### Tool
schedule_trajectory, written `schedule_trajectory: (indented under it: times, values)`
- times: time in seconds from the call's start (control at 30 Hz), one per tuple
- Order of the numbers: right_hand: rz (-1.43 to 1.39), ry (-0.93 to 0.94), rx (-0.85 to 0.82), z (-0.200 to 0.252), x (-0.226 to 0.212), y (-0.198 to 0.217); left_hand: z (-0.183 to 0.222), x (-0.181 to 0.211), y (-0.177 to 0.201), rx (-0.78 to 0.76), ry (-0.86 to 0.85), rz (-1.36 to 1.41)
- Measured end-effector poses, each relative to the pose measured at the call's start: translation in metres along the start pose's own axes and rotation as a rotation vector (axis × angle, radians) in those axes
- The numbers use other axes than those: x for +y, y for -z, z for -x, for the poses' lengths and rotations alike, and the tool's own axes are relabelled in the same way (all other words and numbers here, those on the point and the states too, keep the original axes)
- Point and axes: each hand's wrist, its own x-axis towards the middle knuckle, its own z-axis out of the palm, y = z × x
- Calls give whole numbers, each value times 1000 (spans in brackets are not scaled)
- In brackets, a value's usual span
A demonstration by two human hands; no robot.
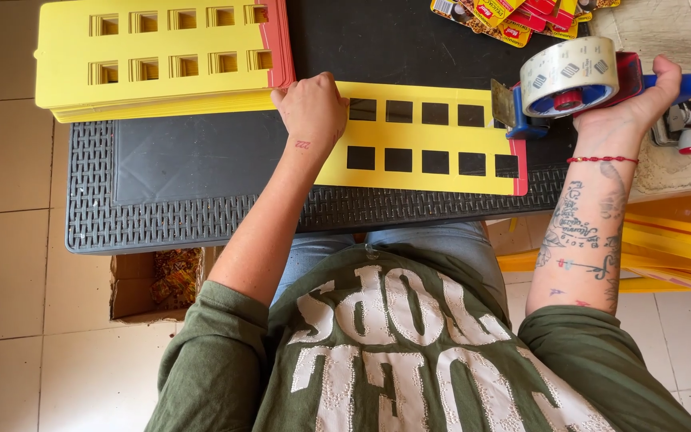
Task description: Applying adhesive tape to yellow cardboard templates using a handheld tape dispenser and stacking them for packaging.
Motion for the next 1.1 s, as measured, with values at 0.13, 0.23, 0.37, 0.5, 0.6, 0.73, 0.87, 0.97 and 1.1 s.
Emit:
schedule_trajectory:
  times: [0.13,0.23,0.37,0.5,0.6,0.73,0.87,0.97,1.1]
  values:
    - [-2,1,5,0,1,0,-3,5,5,-148,44,-89]
    - [-12,3,5,2,1,-1,-4,11,15,-264,69,-150]
    - [0,11,27,6,2,-3,-2,14,23,-334,108,-149]
    - [-8,11,18,4,2,-1,-8,-2,12,-326,129,-112]
    - [-11,11,-10,3,3,-2,-3,-9,9,-200,75,-108]
    - [4,8,11,9,2,-5,13,-1,20,-40,5,-79]
    - [3,37,0,4,4,-3,36,28,33,203,-147,-109]
    - [-6,70,-33,-6,6,0,45,58,24,313,-499,328]
    - [2,64,-13,10,6,-7,65,101,10,29,-701,340]
